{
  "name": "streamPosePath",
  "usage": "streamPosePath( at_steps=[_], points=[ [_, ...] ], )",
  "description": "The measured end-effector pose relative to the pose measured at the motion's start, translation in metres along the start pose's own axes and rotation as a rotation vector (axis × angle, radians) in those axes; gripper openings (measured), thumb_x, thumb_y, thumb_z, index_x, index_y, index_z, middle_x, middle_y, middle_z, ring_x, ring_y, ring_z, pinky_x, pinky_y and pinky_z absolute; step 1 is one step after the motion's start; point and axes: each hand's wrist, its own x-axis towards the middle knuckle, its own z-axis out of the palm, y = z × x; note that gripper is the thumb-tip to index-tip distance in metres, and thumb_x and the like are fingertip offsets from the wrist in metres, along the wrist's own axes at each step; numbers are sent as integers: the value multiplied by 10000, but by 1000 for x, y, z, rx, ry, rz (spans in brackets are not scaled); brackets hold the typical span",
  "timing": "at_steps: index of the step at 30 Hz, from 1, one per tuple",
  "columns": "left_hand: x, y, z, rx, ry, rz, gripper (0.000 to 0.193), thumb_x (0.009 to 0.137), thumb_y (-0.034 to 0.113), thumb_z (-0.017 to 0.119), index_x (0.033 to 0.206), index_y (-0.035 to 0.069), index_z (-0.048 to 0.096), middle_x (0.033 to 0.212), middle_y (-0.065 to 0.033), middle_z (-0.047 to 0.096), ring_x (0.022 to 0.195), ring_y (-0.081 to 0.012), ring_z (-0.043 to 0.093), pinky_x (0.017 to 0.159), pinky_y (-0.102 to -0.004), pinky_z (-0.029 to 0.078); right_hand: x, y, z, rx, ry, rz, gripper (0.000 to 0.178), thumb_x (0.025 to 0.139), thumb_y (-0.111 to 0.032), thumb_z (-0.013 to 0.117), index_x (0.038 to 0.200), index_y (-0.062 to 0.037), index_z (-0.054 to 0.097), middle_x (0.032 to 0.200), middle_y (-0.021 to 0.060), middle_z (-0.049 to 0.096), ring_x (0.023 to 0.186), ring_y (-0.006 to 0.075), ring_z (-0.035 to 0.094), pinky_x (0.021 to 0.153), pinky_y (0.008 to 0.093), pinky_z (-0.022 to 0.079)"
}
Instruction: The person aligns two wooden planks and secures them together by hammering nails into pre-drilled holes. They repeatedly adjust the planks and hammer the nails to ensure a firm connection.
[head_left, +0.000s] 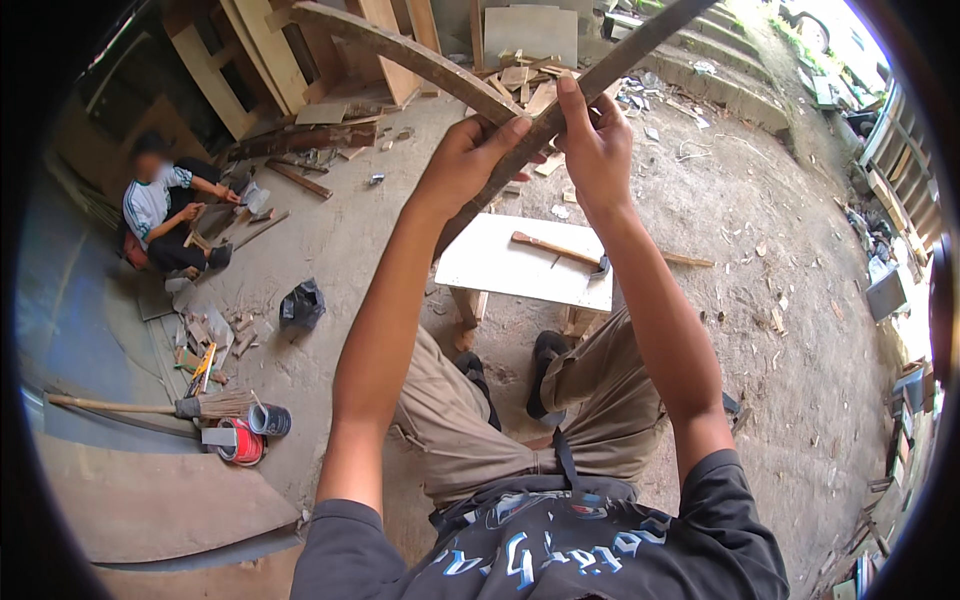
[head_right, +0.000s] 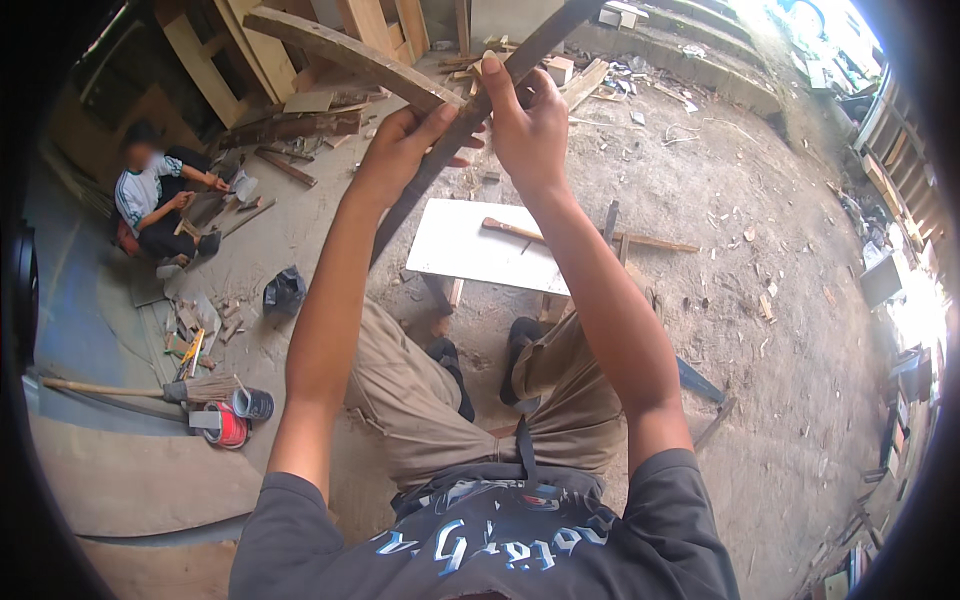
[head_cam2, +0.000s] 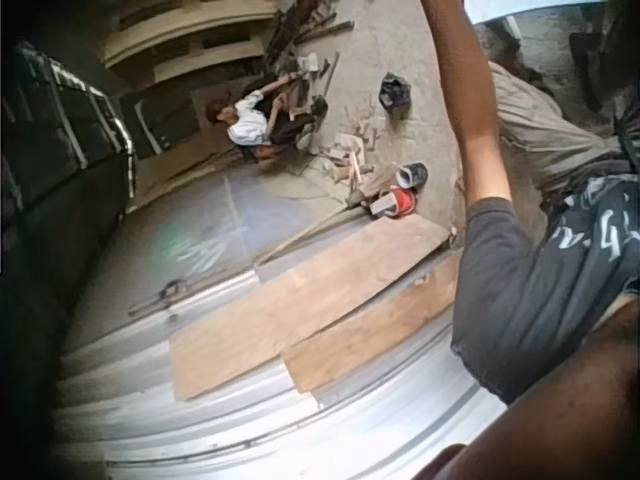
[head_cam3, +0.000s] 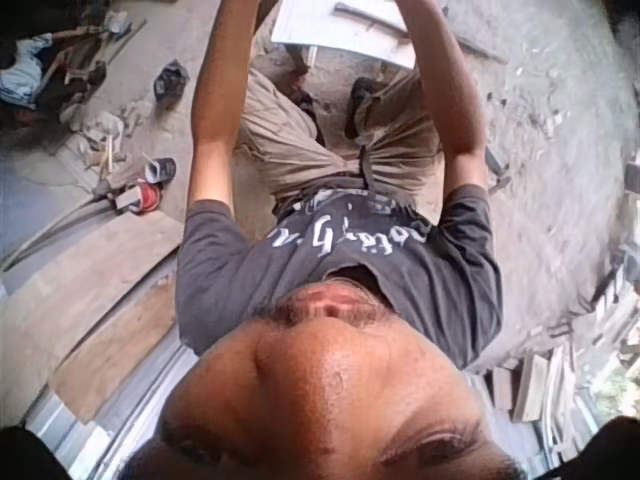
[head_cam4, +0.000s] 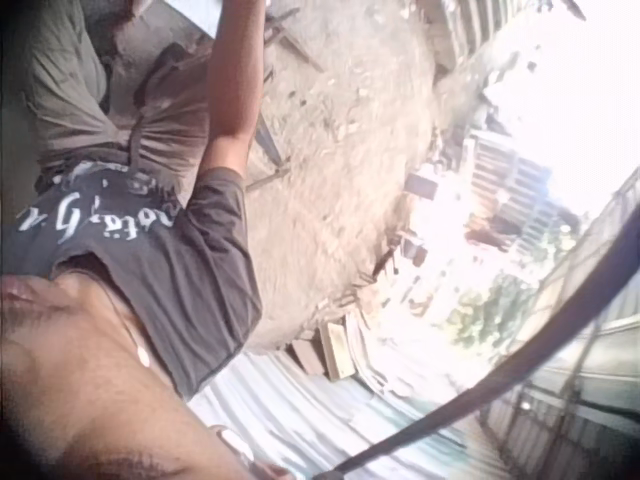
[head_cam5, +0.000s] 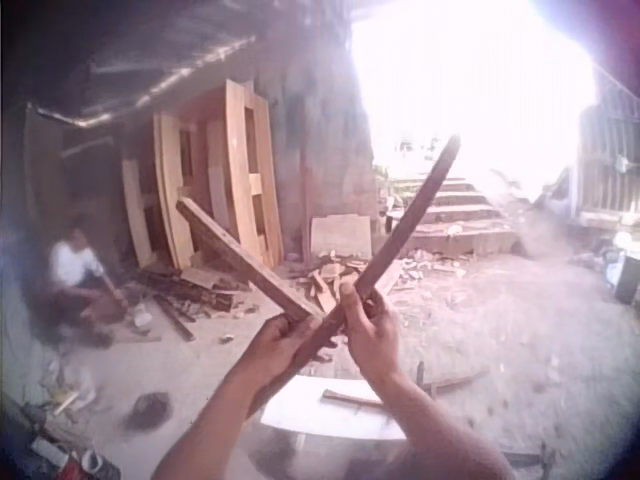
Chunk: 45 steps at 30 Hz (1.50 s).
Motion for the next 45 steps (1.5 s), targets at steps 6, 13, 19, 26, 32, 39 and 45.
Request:
streamPosePath(
  at_steps=[6, 13, 19, 26, 32, 39, 45],
  points=[
    [-10, -48, 32, -160, 114, -52, 447, 1025, 434, 524, 1022, 9, 662, 807, -91, 707, 643, -133, 657, 561, -253, 513, -3, -5, -11, -306, -19, 62, 493, 879, -466, 727, 802, 13, 640, 662, 99, 638, 580, 153, 610, 528, 309, 454],
    [-71, -133, 66, -596, 277, -221, 479, 1020, 483, 500, 1125, 21, 569, 882, -87, 649, 692, -175, 629, 616, -319, 530, -44, 45, -27, -710, -189, 112, 558, 827, -505, 770, 829, 43, 664, 609, 75, 607, 501, 140, 564, 488, 322, 450],
    [-101, -146, 84, -753, 404, -296, 476, 1027, 473, 490, 1153, 23, 582, 960, -96, 668, 780, -175, 649, 663, -319, 546, -61, 46, -34, -794, -390, 282, 579, 843, -519, 740, 822, 54, 664, 604, 105, 606, 543, 156, 572, 529, 342, 458],
    [-98, -158, 88, -746, 413, -303, 486, 1046, 464, 445, 1159, 27, 624, 996, -75, 686, 863, -155, 671, 737, -302, 548, -133, 47, -77, -721, -258, 182, 353, 907, -324, 730, 1038, 2, 697, 601, 1, 513, 557, 78, 430, 513, 266, 349],
    [-108, -158, 96, -925, 430, -379, 487, 1033, 453, 483, 1176, 9, 619, 1040, -98, 698, 928, -171, 676, 815, -304, 552, -126, 41, -66, -806, -229, 101, 396, 851, -298, 777, 1059, 29, 696, 885, 122, 628, 747, 181, 572, 656, 320, 467],
    [-112, -144, 81, -885, 343, -465, 377, 1022, 413, 526, 1164, 84, 642, 1079, -56, 698, 980, -165, 663, 851, -334, 492, -127, 41, -71, -646, -273, 318, 401, 828, -305, 797, 1050, 18, 718, 925, 117, 636, 818, 197, 602, 715, 317, 477],
    [-124, -131, 69, -771, 255, -574, 283, 988, 422, 575, 1090, 178, 676, 1090, 21, 681, 1086, -120, 602, 889, -390, 407, -144, 46, -73, -481, -276, 282, 336, 864, -237, 771, 1077, 17, 716, 989, 101, 639, 922, 160, 626, 724, 282, 501]
  ],
)
